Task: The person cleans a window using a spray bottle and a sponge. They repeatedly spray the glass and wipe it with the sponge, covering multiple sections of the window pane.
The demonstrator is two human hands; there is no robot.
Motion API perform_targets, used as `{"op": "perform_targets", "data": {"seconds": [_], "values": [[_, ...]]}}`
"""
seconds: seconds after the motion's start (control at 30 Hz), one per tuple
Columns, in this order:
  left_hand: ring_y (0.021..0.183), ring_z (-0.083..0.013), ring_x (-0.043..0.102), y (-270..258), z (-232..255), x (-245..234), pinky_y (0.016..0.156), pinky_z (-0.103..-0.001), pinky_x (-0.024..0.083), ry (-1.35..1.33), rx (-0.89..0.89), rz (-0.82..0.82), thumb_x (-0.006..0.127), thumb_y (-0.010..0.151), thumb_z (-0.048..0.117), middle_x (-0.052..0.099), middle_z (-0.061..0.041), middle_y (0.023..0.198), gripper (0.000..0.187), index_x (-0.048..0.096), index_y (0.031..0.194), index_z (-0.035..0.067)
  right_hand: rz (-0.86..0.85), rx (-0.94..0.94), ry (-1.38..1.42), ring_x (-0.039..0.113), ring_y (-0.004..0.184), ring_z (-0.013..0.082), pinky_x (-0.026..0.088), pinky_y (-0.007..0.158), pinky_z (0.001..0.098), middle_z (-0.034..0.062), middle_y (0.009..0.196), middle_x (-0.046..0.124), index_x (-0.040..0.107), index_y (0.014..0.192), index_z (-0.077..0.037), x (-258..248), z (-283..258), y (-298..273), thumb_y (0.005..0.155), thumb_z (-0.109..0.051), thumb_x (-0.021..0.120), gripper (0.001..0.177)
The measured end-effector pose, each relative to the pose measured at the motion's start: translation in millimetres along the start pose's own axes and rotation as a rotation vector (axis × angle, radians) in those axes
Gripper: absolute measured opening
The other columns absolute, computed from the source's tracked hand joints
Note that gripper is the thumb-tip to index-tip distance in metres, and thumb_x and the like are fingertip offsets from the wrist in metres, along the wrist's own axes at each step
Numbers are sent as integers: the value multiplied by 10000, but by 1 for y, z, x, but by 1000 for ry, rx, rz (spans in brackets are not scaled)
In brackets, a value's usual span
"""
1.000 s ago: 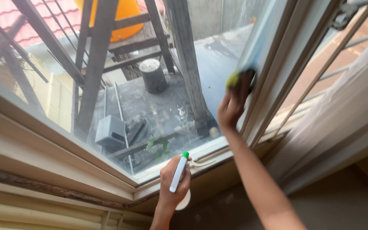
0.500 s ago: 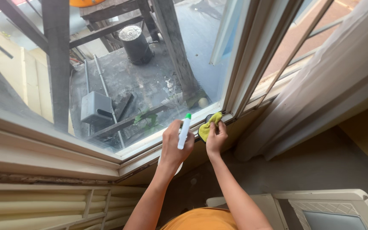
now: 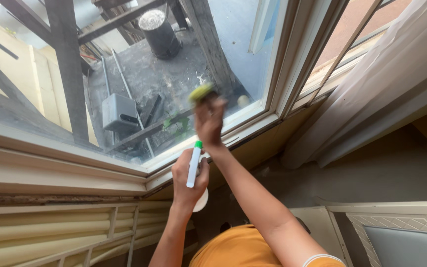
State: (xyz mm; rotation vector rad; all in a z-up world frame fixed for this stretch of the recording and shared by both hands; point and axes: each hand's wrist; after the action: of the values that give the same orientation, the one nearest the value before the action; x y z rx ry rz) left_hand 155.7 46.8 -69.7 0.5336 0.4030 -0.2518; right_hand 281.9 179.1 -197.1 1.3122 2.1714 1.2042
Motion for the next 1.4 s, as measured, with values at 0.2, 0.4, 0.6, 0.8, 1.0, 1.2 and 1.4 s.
{"op": "perform_targets", "data": {"seconds": [0.2, 0.4, 0.6, 0.8, 1.0, 1.2, 1.4], "values": [[585, -230, 644, -8, -3, -13, 569, -326, 505, -21, -21, 15, 666, 866, 4, 663, -160, 787, 162, 658, 1026, -18, -112, 268, -52, 657, 1202, 286, 593, 1018, 382, 193, 1317, 604, 506, 1371, 40, -50, 52, -57, 1067, -140, 639, 378], [550, -223, 637, -18, -3, -28, 535, -318, 502, -61, -25, 30, 662, 873, 9, 651, -144, 739, 155, 644, 1024, -18, 255, -3, -447, 588, 1401, 290, 590, 1166, 397, 192, 1537, 517, 668, 1350, -114, -57, 64, 118, 1118, -219, 546, 282], [577, -264, 636, -15, 2, -15, 560, -336, 507, -124, 46, 35, 643, 868, -13, 637, -168, 768, 157, 638, 1023, -28, -38, -202, -312, 320, 1589, 284, 219, 1346, 469, 78, 1686, 354, 485, 1556, -139, -21, 14, 125, 1170, -170, 431, 391], [630, -315, 653, -17, 6, -22, 595, -367, 515, -167, 50, 28, 654, 860, -7, 645, -174, 763, 134, 643, 993, -25, -351, -86, -354, 264, 1574, 418, 253, 1321, 536, 181, 1676, 312, 484, 1534, -93, -73, 19, -13, 1103, -58, 453, 433], [655, -303, 665, -5, 6, -36, 602, -358, 527, -168, 60, 17, 641, 863, 0, 658, -170, 815, 145, 643, 1005, -26, -47, -141, -336, 172, 1621, 359, 164, 1355, 482, 204, 1711, 190, 310, 1614, -4, -53, 40, 110, 1163, -137, 361, 473], [537, -250, 626, -3, -2, -38, 534, -340, 492, -225, -34, 35, 639, 858, 1, 643, -136, 713, 142, 659, 997, -19, -116, -196, -209, 410, 1525, 274, 295, 1296, 447, 138, 1643, 434, 475, 1486, -98, 12, 13, 168, 1151, -165, 378, 354], [619, -196, 674, -11, -20, -60, 574, -318, 516, -193, 40, 126, 650, 890, 13, 672, -127, 751, 131, 658, 1018, -16, -610, -355, -497, 194, 1559, 477, 208, 1301, 544, 207, 1651, 318, 414, 1534, -138, -49, 1, -9, 1038, -208, 529, 514]]}}
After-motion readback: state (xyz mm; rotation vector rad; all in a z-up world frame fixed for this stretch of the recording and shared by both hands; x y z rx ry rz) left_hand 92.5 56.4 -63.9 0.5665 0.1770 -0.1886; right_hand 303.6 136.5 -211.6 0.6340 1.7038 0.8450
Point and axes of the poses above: each hand's wrist, its own y-axis towards the middle knuckle, its own x-axis out of the palm, z = x × y
